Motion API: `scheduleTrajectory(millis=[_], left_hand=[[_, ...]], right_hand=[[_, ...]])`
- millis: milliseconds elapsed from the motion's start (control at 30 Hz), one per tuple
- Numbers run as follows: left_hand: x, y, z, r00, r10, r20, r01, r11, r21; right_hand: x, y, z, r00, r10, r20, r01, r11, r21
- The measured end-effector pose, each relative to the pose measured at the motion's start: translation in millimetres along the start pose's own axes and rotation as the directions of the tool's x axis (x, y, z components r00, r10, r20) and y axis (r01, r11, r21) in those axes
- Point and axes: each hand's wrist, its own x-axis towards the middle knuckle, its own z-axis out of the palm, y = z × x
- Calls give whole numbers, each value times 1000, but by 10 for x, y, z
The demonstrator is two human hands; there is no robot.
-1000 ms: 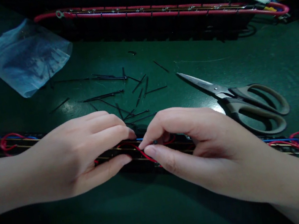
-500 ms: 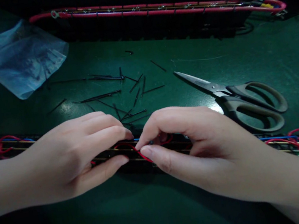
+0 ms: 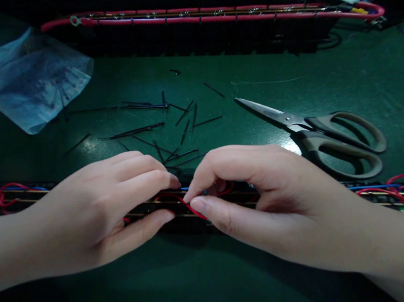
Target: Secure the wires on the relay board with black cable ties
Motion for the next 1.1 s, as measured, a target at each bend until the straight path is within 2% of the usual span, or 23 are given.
scheduleTrajectory(millis=[500,667,767,900,1100], left_hand=[[0,-2,4,1000,0,-4,0,1000,6],[5,-1,2,1000,-7,-1,7,1000,7],[5,-1,7,1000,-7,0,7,1000,1],[1,-7,15,1000,2,-11,-2,1000,-2],[-1,-16,19,1000,5,-22,-5,1000,-1]], right_hand=[[16,5,16,1000,-9,5,9,1000,-4],[13,46,19,999,-47,-19,46,999,-15],[4,24,13,1000,-21,9,21,999,-33],[-17,-10,10,999,7,-34,-8,999,-41],[-28,44,-9,996,-84,1,84,996,-43]])
